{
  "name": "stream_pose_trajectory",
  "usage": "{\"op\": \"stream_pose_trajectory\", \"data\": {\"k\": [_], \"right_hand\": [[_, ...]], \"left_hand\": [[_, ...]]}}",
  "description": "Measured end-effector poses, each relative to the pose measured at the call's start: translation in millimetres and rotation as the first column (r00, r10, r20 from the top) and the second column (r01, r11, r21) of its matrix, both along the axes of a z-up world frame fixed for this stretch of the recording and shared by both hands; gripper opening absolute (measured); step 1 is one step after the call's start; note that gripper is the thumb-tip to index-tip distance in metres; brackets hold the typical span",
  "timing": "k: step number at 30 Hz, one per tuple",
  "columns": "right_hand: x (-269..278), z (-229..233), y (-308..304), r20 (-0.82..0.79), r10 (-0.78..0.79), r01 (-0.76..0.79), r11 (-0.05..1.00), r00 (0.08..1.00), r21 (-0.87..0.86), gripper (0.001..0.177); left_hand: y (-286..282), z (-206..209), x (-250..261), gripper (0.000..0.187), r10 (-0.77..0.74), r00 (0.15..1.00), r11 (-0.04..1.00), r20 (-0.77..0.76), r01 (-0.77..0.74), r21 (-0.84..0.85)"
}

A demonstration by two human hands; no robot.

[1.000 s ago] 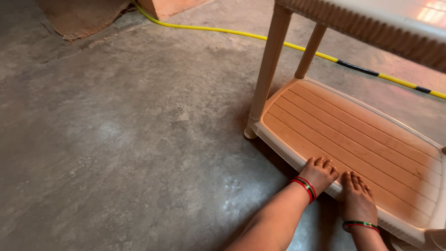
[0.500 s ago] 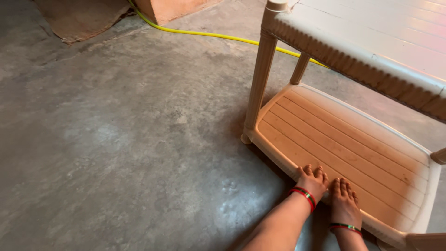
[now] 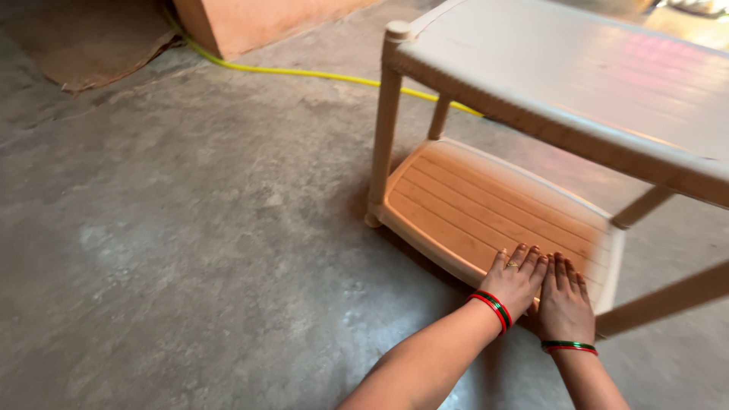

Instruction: The person disassembles a two-tier plastic step stool by hand. They remove the top tier, then detach the four leg caps from the frame, leaving the frame and caps separated on the floor.

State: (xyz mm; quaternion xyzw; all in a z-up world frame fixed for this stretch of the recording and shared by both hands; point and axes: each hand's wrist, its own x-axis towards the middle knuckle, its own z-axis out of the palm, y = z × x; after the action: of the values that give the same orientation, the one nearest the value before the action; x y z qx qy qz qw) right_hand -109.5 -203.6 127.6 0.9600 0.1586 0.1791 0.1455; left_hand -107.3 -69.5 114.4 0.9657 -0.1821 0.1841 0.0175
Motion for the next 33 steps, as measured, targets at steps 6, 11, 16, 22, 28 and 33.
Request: {"op": "stream_pose_trajectory", "data": {"k": [6, 11, 16, 22, 28, 33], "right_hand": [[-46.6, 66.8, -35.2, 0.168, -0.03, 0.021, 0.998, 0.985, 0.057, 0.084], [-74.0, 112.9, -46.6, 0.383, 0.074, -0.194, 0.939, 0.921, 0.284, 0.072], [-70.6, 135.1, -30.6, 0.495, 0.026, -0.2, 0.932, 0.869, 0.303, 0.07], [-43.5, 156.9, -8.9, 0.476, 0.056, -0.251, 0.9, 0.878, 0.357, 0.094], [-22.4, 201.1, 18.5, 0.355, -0.043, -0.072, 0.95, 0.934, 0.303, 0.107], [-10.9, 228.3, 31.2, 0.247, -0.248, 0.242, 0.969, 0.937, 0.055, 0.114]], "left_hand": [[-35.6, 66.7, -46.7, 0.07, -0.054, 0.976, 0.998, 0.21, 0.049, 0.032], [-47.0, 95.7, -69.0, 0.066, -0.023, 0.893, 0.998, 0.449, 0.048, -0.043], [-33.9, 116.8, -65.2, 0.068, 0.019, 0.822, 0.995, 0.569, 0.04, -0.092], [-7.6, 152.5, -43.9, 0.077, -0.017, 0.848, 0.982, 0.529, 0.113, -0.15], [28.7, 195.9, -17.1, 0.092, 0.075, 0.916, 0.992, 0.394, -0.029, -0.122], [47.0, 217.6, 6.0, 0.1, 0.12, 0.932, 0.993, 0.343, -0.119, -0.023]]}}
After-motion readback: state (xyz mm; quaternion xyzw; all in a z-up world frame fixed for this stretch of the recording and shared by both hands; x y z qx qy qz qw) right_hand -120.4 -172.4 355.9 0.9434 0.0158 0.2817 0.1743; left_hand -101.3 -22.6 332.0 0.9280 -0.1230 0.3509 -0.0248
